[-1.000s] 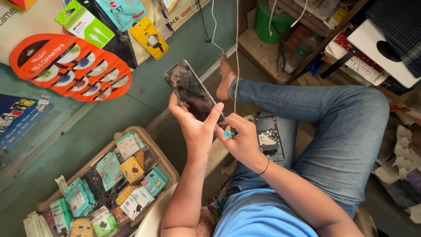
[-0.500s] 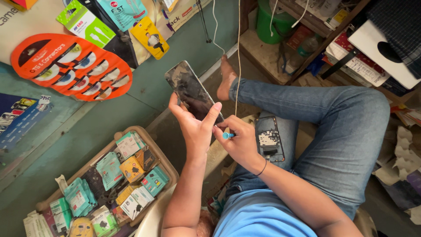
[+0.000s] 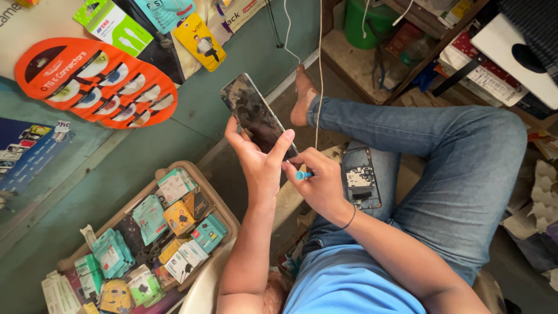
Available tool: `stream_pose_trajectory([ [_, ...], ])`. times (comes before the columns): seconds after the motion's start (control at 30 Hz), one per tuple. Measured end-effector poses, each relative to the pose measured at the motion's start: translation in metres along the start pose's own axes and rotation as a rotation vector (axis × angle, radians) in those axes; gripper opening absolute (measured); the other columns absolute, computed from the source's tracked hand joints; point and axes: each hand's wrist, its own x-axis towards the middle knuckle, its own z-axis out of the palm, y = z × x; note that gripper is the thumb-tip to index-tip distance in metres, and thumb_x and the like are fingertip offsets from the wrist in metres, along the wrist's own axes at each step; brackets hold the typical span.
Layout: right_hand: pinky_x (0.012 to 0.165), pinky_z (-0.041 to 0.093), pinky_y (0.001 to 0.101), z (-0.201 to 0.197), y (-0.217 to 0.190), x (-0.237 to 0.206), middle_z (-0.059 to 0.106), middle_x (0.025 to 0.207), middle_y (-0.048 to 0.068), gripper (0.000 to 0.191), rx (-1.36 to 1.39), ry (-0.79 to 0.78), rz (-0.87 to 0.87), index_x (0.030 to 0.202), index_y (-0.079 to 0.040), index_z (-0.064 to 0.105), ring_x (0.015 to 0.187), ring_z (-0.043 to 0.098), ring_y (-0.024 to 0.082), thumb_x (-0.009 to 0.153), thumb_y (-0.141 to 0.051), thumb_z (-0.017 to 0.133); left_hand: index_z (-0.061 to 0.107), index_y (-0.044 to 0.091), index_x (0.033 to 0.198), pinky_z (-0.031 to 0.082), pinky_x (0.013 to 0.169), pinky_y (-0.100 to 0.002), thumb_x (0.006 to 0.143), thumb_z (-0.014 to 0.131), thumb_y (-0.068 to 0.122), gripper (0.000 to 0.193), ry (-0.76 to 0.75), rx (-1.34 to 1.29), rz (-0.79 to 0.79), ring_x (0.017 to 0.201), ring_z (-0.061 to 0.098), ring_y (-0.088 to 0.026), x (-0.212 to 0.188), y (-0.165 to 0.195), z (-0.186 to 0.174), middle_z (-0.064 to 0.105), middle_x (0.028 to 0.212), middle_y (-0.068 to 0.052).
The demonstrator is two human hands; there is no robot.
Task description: The person repairs a disassembled smartphone while seated, using a blue pry tool and screwdriver to work around the battery and internal components. They peel adhesive residue from the phone's back cover, reconnect a charging cable to the phone, and continue prying at the battery and board edges.
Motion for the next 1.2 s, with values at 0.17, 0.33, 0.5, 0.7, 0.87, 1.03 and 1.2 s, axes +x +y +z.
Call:
stream_pose_trajectory([
  [0.17, 0.053, 0.043, 0.0339, -0.001, -0.003, 0.002, 0.062, 0.074, 0.007, 0.014, -0.003, -0.007, 0.001, 0.086, -0.006, 0.071, 0.058, 0.056, 0.020, 0.080, -0.008, 0.083, 0.023, 0.003, 0.152, 0.052, 0.093, -0.030, 0.083, 0.083, 0.003, 0.092, 0.007, -0.023, -0.012, 0.110, 0.056, -0.017, 0.001, 0.000, -0.001, 0.051, 0.131, -0.015],
  [0.33, 0.055, 0.045, 0.0337, -0.001, -0.003, 0.000, 0.063, 0.076, 0.008, 0.014, 0.005, -0.012, -0.022, 0.087, -0.005, 0.071, 0.061, 0.059, 0.021, 0.080, -0.007, 0.083, 0.022, 0.003, 0.153, 0.052, 0.093, -0.029, 0.083, 0.083, 0.002, 0.093, 0.018, -0.019, -0.017, 0.110, 0.056, -0.016, -0.002, 0.000, -0.002, 0.052, 0.130, -0.014],
  [0.5, 0.056, 0.047, 0.0340, -0.001, -0.002, -0.003, 0.064, 0.078, 0.008, 0.016, 0.010, -0.013, -0.041, 0.087, -0.005, 0.070, 0.065, 0.063, 0.022, 0.080, -0.006, 0.084, 0.021, 0.003, 0.154, 0.050, 0.097, -0.031, 0.083, 0.083, 0.002, 0.094, 0.025, -0.041, -0.031, 0.113, 0.055, -0.018, -0.005, -0.001, -0.003, 0.051, 0.132, -0.015],
  [0.7, 0.056, 0.047, 0.0350, 0.001, -0.004, -0.003, 0.064, 0.077, 0.008, 0.017, 0.001, -0.006, -0.075, 0.087, -0.004, 0.069, 0.064, 0.063, 0.023, 0.080, -0.006, 0.085, 0.022, 0.003, 0.153, 0.046, 0.107, -0.031, 0.083, 0.083, 0.001, 0.093, 0.023, -0.045, 0.024, 0.125, 0.051, -0.018, -0.006, 0.000, -0.004, 0.048, 0.140, -0.015],
  [0.87, 0.056, 0.047, 0.0349, 0.002, -0.006, 0.000, 0.065, 0.077, 0.008, 0.018, 0.017, -0.013, -0.085, 0.088, -0.004, 0.069, 0.064, 0.063, 0.022, 0.080, -0.006, 0.085, 0.024, 0.002, 0.152, 0.048, 0.102, -0.031, 0.082, 0.083, 0.001, 0.092, 0.051, -0.062, 0.010, 0.120, 0.052, -0.018, -0.005, -0.002, -0.006, 0.048, 0.137, -0.015],
  [1.03, 0.057, 0.049, 0.0340, 0.000, -0.006, -0.007, 0.066, 0.077, 0.008, 0.016, 0.017, -0.025, -0.082, 0.087, -0.005, 0.070, 0.064, 0.063, 0.021, 0.082, -0.006, 0.085, 0.024, 0.006, 0.149, 0.051, 0.095, -0.034, 0.082, 0.082, 0.001, 0.089, 0.180, -0.025, 0.013, 0.107, 0.056, -0.019, 0.006, -0.006, -0.017, 0.052, 0.125, -0.013],
  [1.2, 0.064, 0.051, 0.0316, -0.001, -0.008, -0.017, 0.069, 0.082, 0.008, 0.019, 0.034, -0.033, -0.123, 0.095, -0.005, 0.073, 0.072, 0.065, 0.021, 0.083, -0.010, 0.086, 0.032, 0.006, 0.149, 0.050, 0.101, -0.034, 0.088, 0.077, -0.003, 0.076, 0.317, -0.173, 0.099, 0.112, 0.058, -0.020, 0.026, 0.002, -0.062, 0.056, 0.127, -0.013],
])
